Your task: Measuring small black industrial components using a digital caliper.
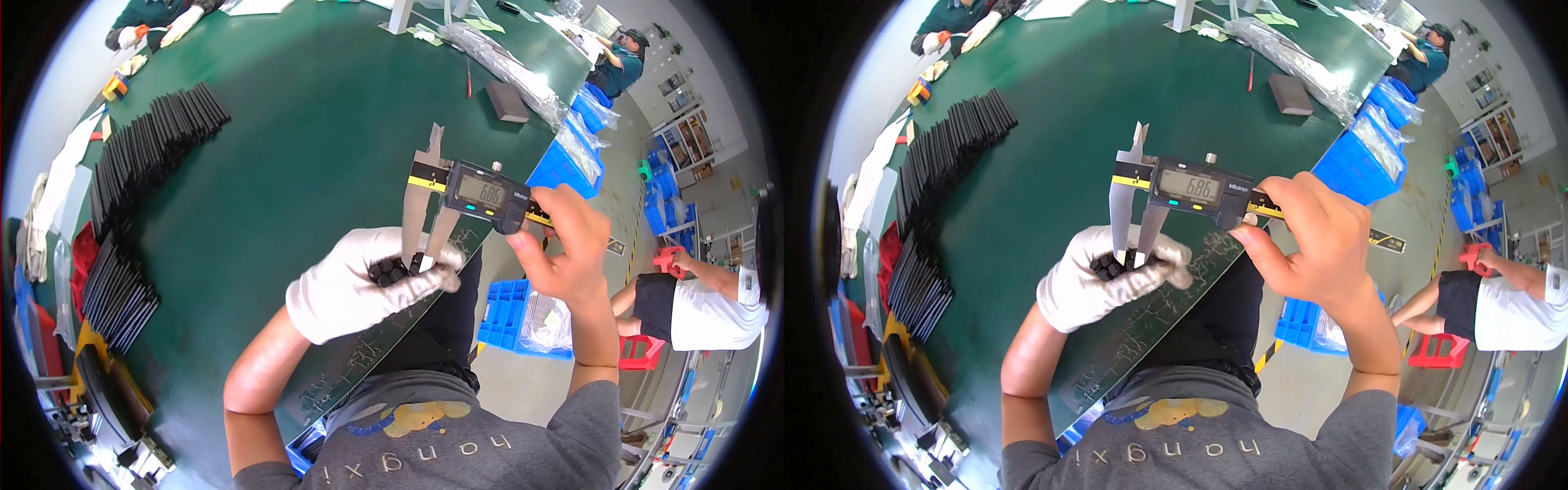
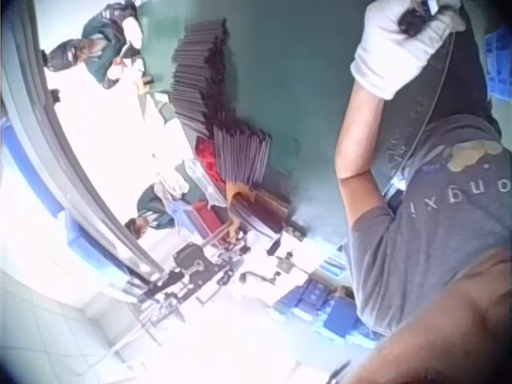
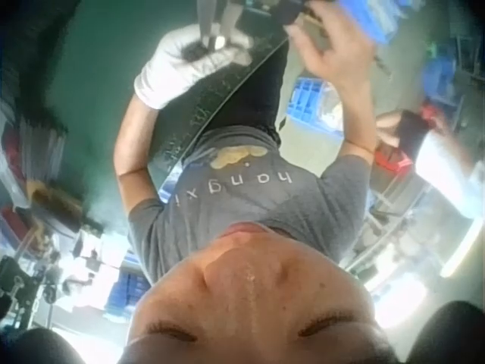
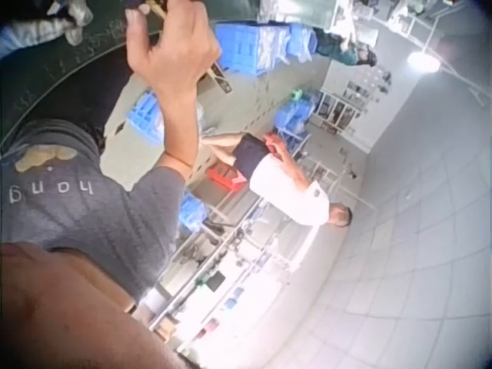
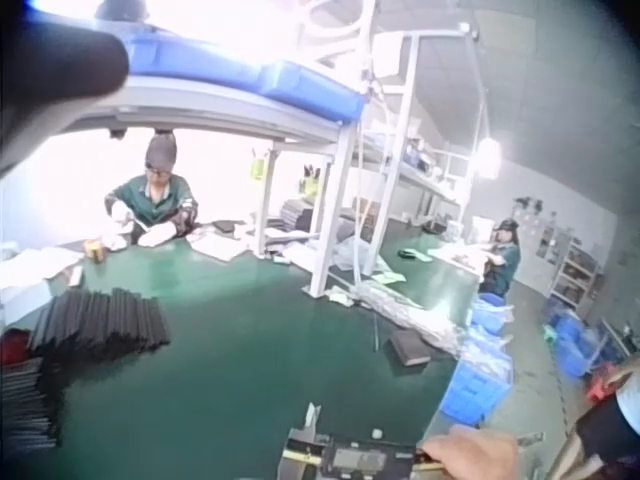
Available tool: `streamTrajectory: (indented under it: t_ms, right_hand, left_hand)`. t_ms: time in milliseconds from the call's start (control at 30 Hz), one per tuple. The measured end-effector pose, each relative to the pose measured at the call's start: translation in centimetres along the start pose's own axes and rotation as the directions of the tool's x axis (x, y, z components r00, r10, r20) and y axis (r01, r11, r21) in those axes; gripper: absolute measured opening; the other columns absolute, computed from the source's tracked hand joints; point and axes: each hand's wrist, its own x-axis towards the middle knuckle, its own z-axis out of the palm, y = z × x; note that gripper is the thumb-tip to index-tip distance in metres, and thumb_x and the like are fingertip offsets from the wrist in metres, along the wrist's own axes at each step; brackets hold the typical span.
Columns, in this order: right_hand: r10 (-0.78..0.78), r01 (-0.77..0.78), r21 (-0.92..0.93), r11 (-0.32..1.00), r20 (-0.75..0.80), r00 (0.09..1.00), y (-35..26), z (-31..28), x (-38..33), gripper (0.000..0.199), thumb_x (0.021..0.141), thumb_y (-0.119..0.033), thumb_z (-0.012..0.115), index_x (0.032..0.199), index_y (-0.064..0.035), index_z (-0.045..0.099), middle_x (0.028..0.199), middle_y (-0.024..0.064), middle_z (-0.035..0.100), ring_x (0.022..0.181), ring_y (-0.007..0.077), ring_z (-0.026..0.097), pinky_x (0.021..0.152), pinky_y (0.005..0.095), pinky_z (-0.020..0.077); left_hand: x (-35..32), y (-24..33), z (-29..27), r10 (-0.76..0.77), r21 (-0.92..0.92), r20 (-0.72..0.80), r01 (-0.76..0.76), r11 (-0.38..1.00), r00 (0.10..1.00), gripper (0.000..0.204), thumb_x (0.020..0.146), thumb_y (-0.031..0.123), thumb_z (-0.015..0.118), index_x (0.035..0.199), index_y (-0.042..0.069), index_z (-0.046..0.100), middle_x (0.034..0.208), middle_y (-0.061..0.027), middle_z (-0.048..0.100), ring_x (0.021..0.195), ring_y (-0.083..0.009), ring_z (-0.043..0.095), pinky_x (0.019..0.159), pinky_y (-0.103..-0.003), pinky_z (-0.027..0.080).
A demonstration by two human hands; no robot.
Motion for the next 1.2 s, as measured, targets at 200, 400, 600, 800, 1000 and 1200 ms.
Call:
streamTrajectory:
  t_ms: [200,400,600,800,1000,1200]
  right_hand:
    - [-0.051,0.05,0.021,0.999,0.03,0.998,0.7,0.3,0.7,0.031,0.064,-0.022,0.075,0.083,-0.0038,0.059,0.061,0.0056,0.052,0.048,0.0206,0.05,0.042,0.0288,0.0359]
    - [-0.066,0.065,0.028,0.997,0.034,0.997,1.1,0.7,1.2,0.034,0.06,-0.027,0.078,0.077,-0.0037,0.059,0.058,0.0061,0.051,0.046,0.0213,0.049,0.042,0.0288,0.0355]
    - [-0.064,0.064,-0.002,0.998,0.041,0.997,1.4,0.7,1.0,0.036,0.059,-0.031,0.079,0.074,-0.0051,0.059,0.057,0.005,0.05,0.044,0.0208,0.048,0.04,0.0287,0.0337]
    - [-0.083,0.084,-0.011,0.996,0.045,0.996,1.3,0.5,1.1,0.035,0.06,-0.032,0.079,0.074,-0.0076,0.058,0.057,0.0034,0.05,0.041,0.0199,0.044,0.039,0.029,0.0309]
    - [-0.001,-0.001,0.047,0.999,0.041,0.999,0.9,0.0,0.7,0.034,0.064,-0.025,0.076,0.084,-0.0041,0.059,0.063,0.0056,0.053,0.047,0.0209,0.05,0.041,0.0293,0.0357]
    - [0.067,-0.069,0.017,0.997,0.087,0.994,0.1,-0.1,0.6,0.031,0.068,-0.022,0.074,0.087,-0.0022,0.059,0.065,0.007,0.055,0.049,0.0217,0.053,0.043,0.029,0.0383]
  left_hand:
    - [0.4,0.7,-1.3,-0.085,-0.049,0.162,0.094,0.994,0.983,0.021,0.083,-0.001,0.063,0.103,-0.005,0.062,0.098,-0.0115,0.065,0.089,-0.0202,0.065,0.079,-0.031,0.052]
    - [0.5,1.1,-1.5,-0.053,-0.012,0.213,0.057,0.998,0.976,0.022,0.082,-0.001,0.063,0.103,-0.005,0.062,0.098,-0.0128,0.065,0.089,-0.0209,0.065,0.079,-0.032,0.052]
    - [0.8,0.9,-1.2,-0.049,-0.022,0.208,0.055,0.998,0.977,0.022,0.081,-0.002,0.064,0.102,-0.007,0.061,0.098,-0.014,0.064,0.088,-0.0222,0.065,0.08,-0.033,0.052]
    - [0.4,0.2,-1.5,-0.006,0.017,0.19,0.003,1.0,0.982,0.021,0.084,0.003,0.062,0.104,-0.004,0.061,0.095,-0.0091,0.065,0.088,-0.0169,0.064,0.079,-0.029,0.05]
    - [0.7,0.3,-0.9,0.001,0.003,0.169,-0.002,1.0,0.986,0.021,0.085,0.002,0.062,0.106,-0.002,0.06,0.093,-0.0091,0.066,0.088,-0.0149,0.063,0.08,-0.028,0.05]
    - [0.5,0.1,-0.3,-0.021,-0.013,0.053,0.022,1.0,0.998,0.021,0.086,0.001,0.06,0.107,-0.001,0.06,0.092,-0.0074,0.065,0.088,-0.0132,0.063,0.079,-0.026,0.05]
